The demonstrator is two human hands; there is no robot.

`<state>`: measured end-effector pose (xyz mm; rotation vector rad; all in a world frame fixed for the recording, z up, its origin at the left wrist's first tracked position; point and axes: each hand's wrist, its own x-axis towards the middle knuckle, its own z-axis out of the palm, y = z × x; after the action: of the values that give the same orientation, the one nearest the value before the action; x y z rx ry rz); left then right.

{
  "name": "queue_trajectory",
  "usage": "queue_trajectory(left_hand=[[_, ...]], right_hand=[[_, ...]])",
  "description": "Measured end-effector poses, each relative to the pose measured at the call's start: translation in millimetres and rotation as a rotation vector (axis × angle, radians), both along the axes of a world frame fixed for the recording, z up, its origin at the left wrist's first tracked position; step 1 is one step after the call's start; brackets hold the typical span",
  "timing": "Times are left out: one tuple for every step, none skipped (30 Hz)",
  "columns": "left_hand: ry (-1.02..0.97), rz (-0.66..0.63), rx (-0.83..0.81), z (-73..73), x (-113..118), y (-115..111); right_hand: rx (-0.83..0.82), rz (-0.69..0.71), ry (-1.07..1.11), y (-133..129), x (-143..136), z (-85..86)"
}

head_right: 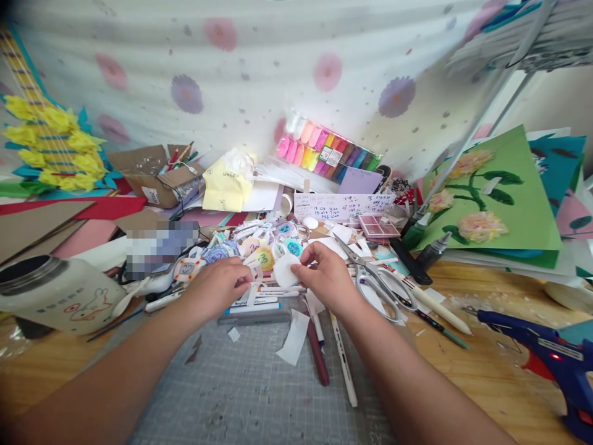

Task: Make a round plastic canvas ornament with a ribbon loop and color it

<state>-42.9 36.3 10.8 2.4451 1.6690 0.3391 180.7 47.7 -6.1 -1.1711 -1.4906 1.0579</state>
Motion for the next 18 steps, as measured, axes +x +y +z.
queue_trajectory(left_hand=[[-0.005, -0.005, -0.002, 0.9, -0.9, 1.0], [-0.014, -0.009, -0.005, 1.9, -1.9, 2.0], [-0.026, -0.011, -0.008, 2.8, -2.9, 3.0], [-0.039, -0.01, -0.012, 3.6, -3.9, 3.9], [-0.052, -0.005, -0.013, 4.3, -4.8, 4.6], [-0.063, 0.002, -0.012, 4.8, -5.4, 5.0], [-0.07, 0.011, -0.01, 5.1, -5.8, 5.0], [-0.075, 0.023, -0.004, 5.1, -6.0, 4.8], [-0.076, 0.035, 0.003, 5.1, -6.0, 4.3], [-0.077, 0.048, 0.011, 4.9, -6.0, 3.8], [-0.078, 0.06, 0.019, 4.8, -5.9, 3.4], [-0.08, 0.072, 0.027, 4.9, -5.9, 3.3], [-0.083, 0.085, 0.034, 5.4, -6.1, 3.7], [-0.088, 0.098, 0.042, 6.4, -6.2, 4.4], [-0.098, 0.111, 0.051, 8.2, -6.2, 5.1], [-0.112, 0.124, 0.063, 10.7, -5.7, 5.2], [-0.132, 0.135, 0.077, 13.9, -4.5, 4.0], [-0.159, 0.138, 0.091, 17.3, -2.2, 0.7]], right_hand=[[-0.001, 0.003, -0.021, 1.0, 0.6, -0.9], [-0.002, 0.005, -0.041, 2.3, 1.2, -2.0], [-0.003, 0.007, -0.061, 3.5, 1.7, -3.1], [-0.004, 0.008, -0.08, 4.8, 2.1, -4.2], [-0.005, 0.007, -0.098, 5.9, 2.4, -5.3], [-0.006, 0.006, -0.115, 6.8, 2.6, -6.2], [-0.006, 0.005, -0.132, 7.4, 2.6, -7.0], [-0.005, 0.003, -0.148, 7.8, 2.6, -7.6], [-0.004, 0.002, -0.163, 7.9, 2.5, -7.9], [-0.003, 0.002, -0.177, 7.9, 2.4, -8.1], [-0.002, 0.003, -0.192, 7.7, 2.2, -8.2], [0.0, 0.004, -0.205, 7.4, 2.0, -8.2], [0.003, 0.006, -0.217, 7.0, 1.8, -8.1], [0.007, 0.007, -0.228, 6.7, 1.6, -7.9], [0.012, 0.006, -0.236, 6.5, 1.5, -7.7], [0.019, 0.002, -0.242, 6.4, 1.4, -7.5], [0.027, -0.006, -0.245, 6.5, 1.5, -7.4], [0.036, -0.015, -0.246, 6.8, 1.7, -7.4]])
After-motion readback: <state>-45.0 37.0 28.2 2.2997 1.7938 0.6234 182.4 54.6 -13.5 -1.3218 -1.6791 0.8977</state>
